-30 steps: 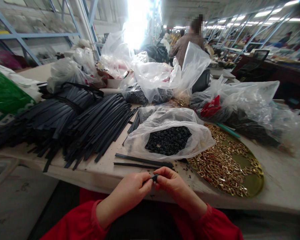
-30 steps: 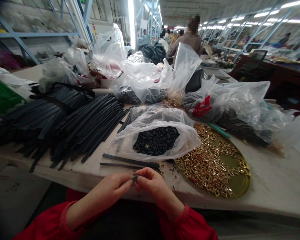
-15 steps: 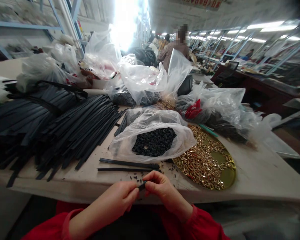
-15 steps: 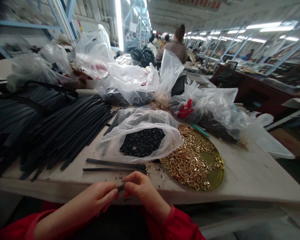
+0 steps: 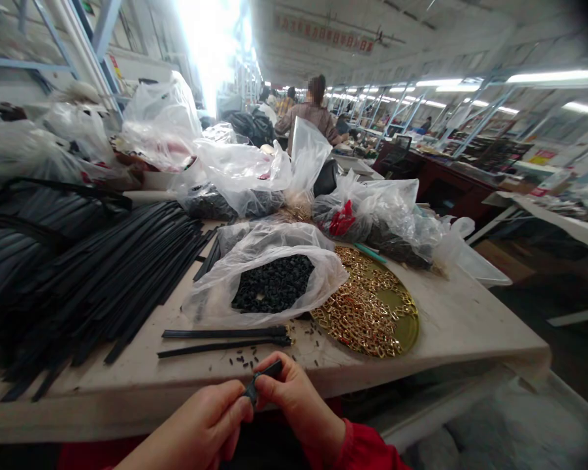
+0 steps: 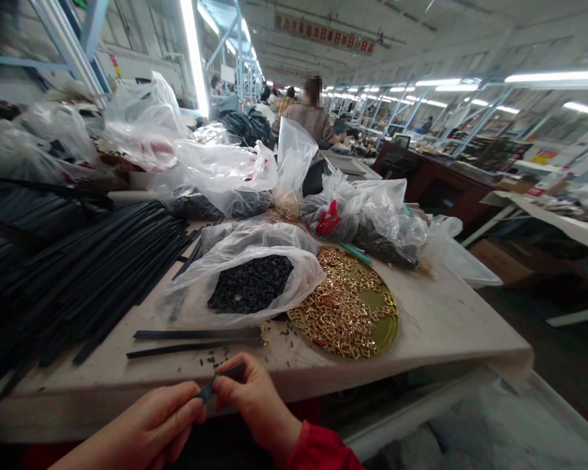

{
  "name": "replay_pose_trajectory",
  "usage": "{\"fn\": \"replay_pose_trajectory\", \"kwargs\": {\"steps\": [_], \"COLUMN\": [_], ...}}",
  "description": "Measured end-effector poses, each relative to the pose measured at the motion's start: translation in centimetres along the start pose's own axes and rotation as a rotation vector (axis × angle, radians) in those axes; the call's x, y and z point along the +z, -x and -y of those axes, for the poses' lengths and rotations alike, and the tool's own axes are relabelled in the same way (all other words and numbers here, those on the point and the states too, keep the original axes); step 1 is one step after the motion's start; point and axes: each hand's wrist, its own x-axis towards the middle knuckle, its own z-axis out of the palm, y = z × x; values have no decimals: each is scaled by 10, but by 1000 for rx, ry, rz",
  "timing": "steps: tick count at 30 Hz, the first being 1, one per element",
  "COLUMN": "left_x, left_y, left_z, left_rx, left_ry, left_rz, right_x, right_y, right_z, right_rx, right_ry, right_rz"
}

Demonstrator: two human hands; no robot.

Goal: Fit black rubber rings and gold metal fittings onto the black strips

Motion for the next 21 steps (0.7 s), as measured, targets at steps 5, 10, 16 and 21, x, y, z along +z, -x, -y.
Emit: {"fn": "replay_pose_trajectory", "kwargs": {"steps": [5,10,16,21], "left_x": [6,10,3,2], "left_y": [-8,-14,-21,-28], "left_z": [6,9,12,19], "left_rx": [-1,56,98,-34], "left_ry": [-31,13,95,142], "left_rz": [-37,-20,-29,-23], "right_x": [1,6,-24,-98], "right_y": [3,5,16,19], "right_z": [-1,-1,31,69], "right_rx": [-29,-44,-300,-409], "right_ry": [-19,114,905,1572], "right_rz": [5,19,104,-399]}}
